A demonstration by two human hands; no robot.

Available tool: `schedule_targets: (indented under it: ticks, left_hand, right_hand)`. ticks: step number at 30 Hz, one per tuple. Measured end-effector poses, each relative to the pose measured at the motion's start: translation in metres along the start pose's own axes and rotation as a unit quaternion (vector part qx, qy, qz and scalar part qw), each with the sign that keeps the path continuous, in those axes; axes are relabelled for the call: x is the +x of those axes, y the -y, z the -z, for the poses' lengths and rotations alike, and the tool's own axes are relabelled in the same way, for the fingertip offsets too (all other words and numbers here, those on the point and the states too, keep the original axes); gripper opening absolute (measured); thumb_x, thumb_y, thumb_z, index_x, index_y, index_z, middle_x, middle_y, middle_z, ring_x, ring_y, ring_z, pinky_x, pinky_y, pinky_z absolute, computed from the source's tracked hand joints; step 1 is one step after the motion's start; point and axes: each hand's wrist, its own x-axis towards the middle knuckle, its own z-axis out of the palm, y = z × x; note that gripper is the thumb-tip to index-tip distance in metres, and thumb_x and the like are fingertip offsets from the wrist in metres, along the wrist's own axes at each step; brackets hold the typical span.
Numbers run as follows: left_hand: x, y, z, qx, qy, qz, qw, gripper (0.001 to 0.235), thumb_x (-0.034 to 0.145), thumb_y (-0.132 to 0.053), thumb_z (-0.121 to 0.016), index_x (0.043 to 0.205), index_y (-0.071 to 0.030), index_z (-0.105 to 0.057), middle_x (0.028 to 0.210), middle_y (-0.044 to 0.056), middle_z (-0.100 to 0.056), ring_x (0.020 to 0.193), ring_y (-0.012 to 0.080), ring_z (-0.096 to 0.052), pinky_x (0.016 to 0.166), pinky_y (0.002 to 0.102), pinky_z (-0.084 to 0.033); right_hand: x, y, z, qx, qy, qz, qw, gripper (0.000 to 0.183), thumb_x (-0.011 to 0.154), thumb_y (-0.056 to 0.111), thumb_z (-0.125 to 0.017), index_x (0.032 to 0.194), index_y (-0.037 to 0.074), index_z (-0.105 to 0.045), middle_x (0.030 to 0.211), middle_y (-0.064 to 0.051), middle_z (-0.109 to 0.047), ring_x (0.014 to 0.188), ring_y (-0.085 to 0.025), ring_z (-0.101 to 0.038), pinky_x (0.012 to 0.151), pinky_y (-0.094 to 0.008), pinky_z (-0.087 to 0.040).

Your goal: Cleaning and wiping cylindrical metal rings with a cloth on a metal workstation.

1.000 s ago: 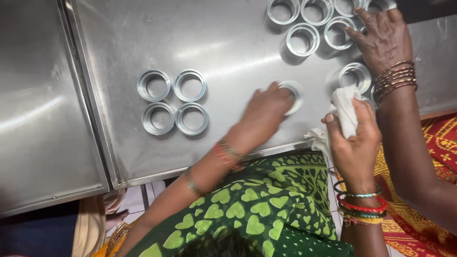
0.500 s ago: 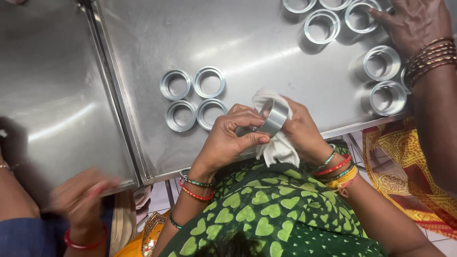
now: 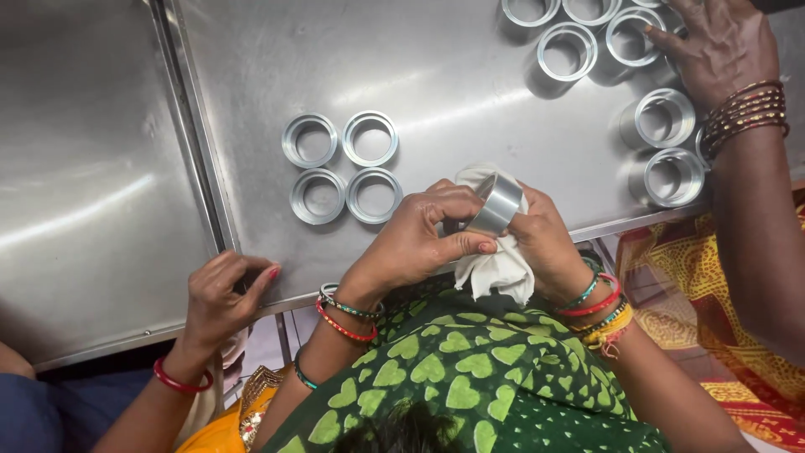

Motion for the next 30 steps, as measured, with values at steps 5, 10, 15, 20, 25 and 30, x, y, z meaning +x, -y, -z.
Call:
schedule_targets:
  ticks: [5,10,15,20,25,30]
  left_hand:
    - [0.007,-0.009,0.008,0.059,0.007,0.016,0.998,0.033,0.087,-0.030,-0.080,0.109,-0.006,-0.074,0.112,0.004,-0.069,0.096,0.0162,-0.065,0.084,0.031,-0.053]
    - [0.005,-0.007,0.016,-0.036,-0.048,0.098,0.993,0.053,0.093,0.002,-0.049,0.146,-0.007,-0.049,0.120,0.007,-0.067,0.104,0.0170,-0.071,0.095,0.031,-0.057]
    - [0.020,-0.012,0.004,-0.047,-0.075,0.017,0.996,0.075,0.090,0.011,-0.050,0.159,-0.009,-0.028,0.134,0.018,-0.054,0.118,0.0231,-0.061,0.099,0.038,-0.055]
    - [0.043,0.012,0.007,0.082,-0.174,0.183,0.964,0.042,0.096,0.001,-0.053,0.136,-0.010,-0.044,0.085,0.017,-0.075,0.079,0.0263,-0.075,0.077,0.042,-0.056]
    - [0.036,0.032,0.032,0.435,-0.116,-0.047,0.892,0.033,0.089,0.005,-0.060,0.119,-0.008,-0.054,0.088,0.015,-0.070,0.089,0.0365,-0.068,0.075,0.047,-0.052]
    - [0.034,0.014,0.041,0.410,-0.106,-0.023,0.905,0.025,0.089,-0.001,-0.067,0.113,-0.005,-0.060,0.087,0.016,-0.070,0.085,0.0367,-0.068,0.072,0.047,-0.051]
  right_hand:
    - [-0.014,0.029,-0.007,-0.255,-0.049,0.116,0.959,0.049,0.089,0.000,-0.050,0.136,0.000,-0.061,0.100,-0.007,-0.070,0.079,-0.010,-0.066,0.066,-0.025,-0.056]
    - [-0.025,0.054,-0.018,-0.180,-0.001,0.172,0.968,0.051,0.089,0.005,-0.075,0.136,0.000,-0.054,0.114,-0.004,-0.068,0.097,-0.011,-0.069,0.081,-0.025,-0.062]
    - [-0.021,0.037,-0.016,-0.238,-0.031,0.202,0.950,0.056,0.089,0.013,-0.081,0.137,-0.001,-0.057,0.113,-0.004,-0.069,0.097,-0.010,-0.067,0.082,-0.023,-0.057]
    - [-0.022,0.038,-0.014,-0.296,-0.042,0.207,0.932,0.046,0.095,0.013,-0.078,0.135,-0.001,-0.060,0.107,-0.004,-0.069,0.092,-0.009,-0.066,0.079,-0.023,-0.056]
    - [-0.028,0.051,0.006,-0.291,-0.100,0.239,0.921,0.036,0.102,0.010,-0.074,0.133,-0.001,-0.059,0.116,-0.006,-0.069,0.091,-0.010,-0.068,0.079,-0.024,-0.056]
    - [-0.035,0.044,0.042,-0.263,-0.158,0.226,0.924,0.034,0.101,0.006,-0.072,0.132,-0.002,-0.060,0.114,-0.006,-0.069,0.088,-0.011,-0.067,0.078,-0.025,-0.057]
